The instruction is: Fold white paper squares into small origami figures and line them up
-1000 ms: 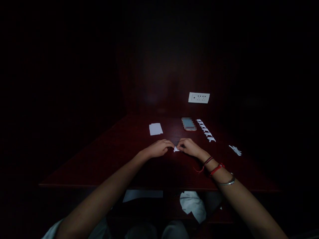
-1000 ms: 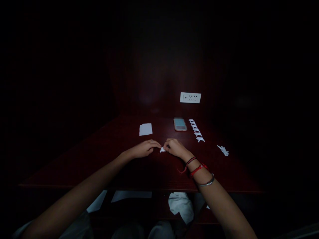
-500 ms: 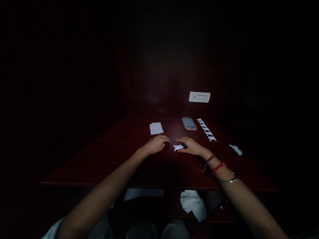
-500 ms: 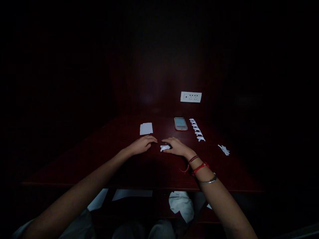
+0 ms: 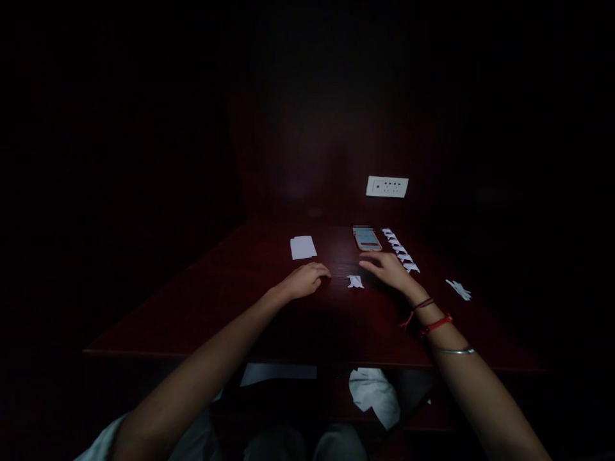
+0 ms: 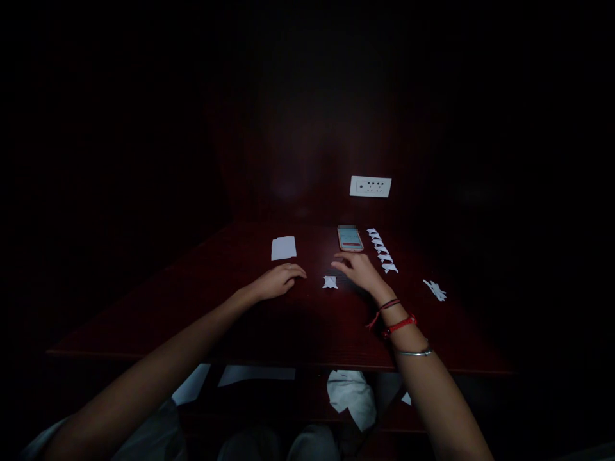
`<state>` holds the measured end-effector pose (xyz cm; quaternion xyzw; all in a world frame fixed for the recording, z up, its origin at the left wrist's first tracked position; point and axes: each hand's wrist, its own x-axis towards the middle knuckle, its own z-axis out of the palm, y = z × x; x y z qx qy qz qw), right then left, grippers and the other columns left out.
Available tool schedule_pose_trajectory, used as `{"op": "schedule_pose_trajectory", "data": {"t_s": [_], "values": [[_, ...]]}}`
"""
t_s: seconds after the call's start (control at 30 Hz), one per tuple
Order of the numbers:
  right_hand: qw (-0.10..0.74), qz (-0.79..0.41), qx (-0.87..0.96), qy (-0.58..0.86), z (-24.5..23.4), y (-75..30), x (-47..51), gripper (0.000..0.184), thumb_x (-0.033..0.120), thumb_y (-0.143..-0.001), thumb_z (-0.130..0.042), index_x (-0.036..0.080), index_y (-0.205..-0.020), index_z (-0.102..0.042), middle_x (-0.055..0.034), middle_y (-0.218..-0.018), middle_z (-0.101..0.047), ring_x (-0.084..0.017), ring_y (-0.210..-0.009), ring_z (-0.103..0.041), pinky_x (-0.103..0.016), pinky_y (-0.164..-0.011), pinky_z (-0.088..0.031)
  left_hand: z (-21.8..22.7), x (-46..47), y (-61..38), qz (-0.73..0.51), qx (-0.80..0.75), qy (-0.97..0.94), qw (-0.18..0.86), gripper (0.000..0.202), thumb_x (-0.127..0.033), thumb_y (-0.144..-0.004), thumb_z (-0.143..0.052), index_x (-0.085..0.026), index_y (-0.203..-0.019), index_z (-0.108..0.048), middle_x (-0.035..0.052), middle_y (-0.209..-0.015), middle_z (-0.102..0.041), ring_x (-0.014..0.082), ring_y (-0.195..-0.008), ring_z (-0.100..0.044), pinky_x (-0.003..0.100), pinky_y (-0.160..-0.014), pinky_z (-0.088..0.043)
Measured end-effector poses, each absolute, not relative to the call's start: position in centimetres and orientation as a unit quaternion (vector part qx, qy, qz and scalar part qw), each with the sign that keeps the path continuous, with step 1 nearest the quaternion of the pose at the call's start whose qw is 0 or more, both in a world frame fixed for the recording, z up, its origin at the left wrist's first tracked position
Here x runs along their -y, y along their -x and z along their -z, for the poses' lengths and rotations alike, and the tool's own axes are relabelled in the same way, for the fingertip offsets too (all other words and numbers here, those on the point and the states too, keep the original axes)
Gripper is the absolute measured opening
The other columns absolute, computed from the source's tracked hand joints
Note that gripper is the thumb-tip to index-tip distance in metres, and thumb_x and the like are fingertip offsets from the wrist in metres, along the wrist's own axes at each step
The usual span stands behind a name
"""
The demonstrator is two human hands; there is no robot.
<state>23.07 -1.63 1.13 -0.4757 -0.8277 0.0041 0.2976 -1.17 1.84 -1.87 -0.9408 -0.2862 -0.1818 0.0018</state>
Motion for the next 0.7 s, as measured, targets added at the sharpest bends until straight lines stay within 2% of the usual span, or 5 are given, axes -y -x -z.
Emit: {"op": "schedule_pose_trajectory", "data": {"t_s": [0.23,0.37,0.43,0.6,0.7], "values": [[0.147,-0.068,0.916,0.368,-0.4,-23.7,1.5,0.040,0.016,-0.073,-0.047,0.025,-0.111,-0.045,-0.0047,-0.101,-0.049,-0.015,-0.095,-0.042,-0.032,-0.084,-0.031,1.9,-1.8,0.8,0.182,0.269,0.946,-0.011,0.036,-0.003,-0.068,-0.035,-0.018,-0.096,-0.052,0.0008,-0.100,-0.052,0.0121,-0.095,-0.044,0.024,-0.087,-0.032],[0.144,-0.056,0.905,0.396,0.0,-22.8,1.2,0.024,0.030,-0.071,-0.051,0.022,-0.093,-0.057,-0.0055,-0.090,-0.050,-0.017,-0.089,-0.042,-0.032,-0.078,-0.033,1.8,-1.7,0.7,0.182,0.271,0.945,-0.014,0.036,-0.003,-0.068,-0.035,-0.018,-0.096,-0.052,0.0009,-0.099,-0.052,0.0123,-0.095,-0.044,0.025,-0.087,-0.032],[0.160,-0.052,0.900,0.403,-0.2,-22.5,1.3,0.027,0.038,-0.067,-0.054,0.019,-0.085,-0.058,-0.0054,-0.086,-0.049,-0.017,-0.086,-0.042,-0.031,-0.076,-0.034,1.7,-1.7,0.7,0.182,0.268,0.946,-0.012,0.037,-0.002,-0.067,-0.035,-0.018,-0.095,-0.053,0.0010,-0.099,-0.052,0.0123,-0.095,-0.045,0.025,-0.087,-0.032],[0.184,-0.068,0.900,0.389,-0.6,-22.9,1.6,0.048,0.041,-0.064,-0.056,0.020,-0.106,-0.048,-0.0059,-0.097,-0.044,-0.017,-0.093,-0.039,-0.031,-0.082,-0.031,1.9,-1.8,0.8,0.186,0.263,0.947,-0.007,0.037,-0.002,-0.068,-0.035,-0.018,-0.096,-0.053,0.0012,-0.099,-0.052,0.0124,-0.095,-0.044,0.025,-0.087,-0.032],[0.149,-0.083,0.903,0.394,-0.3,-23.3,1.5,0.043,0.039,-0.064,-0.057,0.020,-0.101,-0.052,-0.0060,-0.096,-0.045,-0.017,-0.092,-0.040,-0.031,-0.082,-0.031,2.0,-1.9,0.8,0.191,0.262,0.946,-0.010,0.037,-0.003,-0.068,-0.035,-0.019,-0.096,-0.052,0.0010,-0.100,-0.052,0.0125,-0.095,-0.044,0.025,-0.087,-0.032]]}}
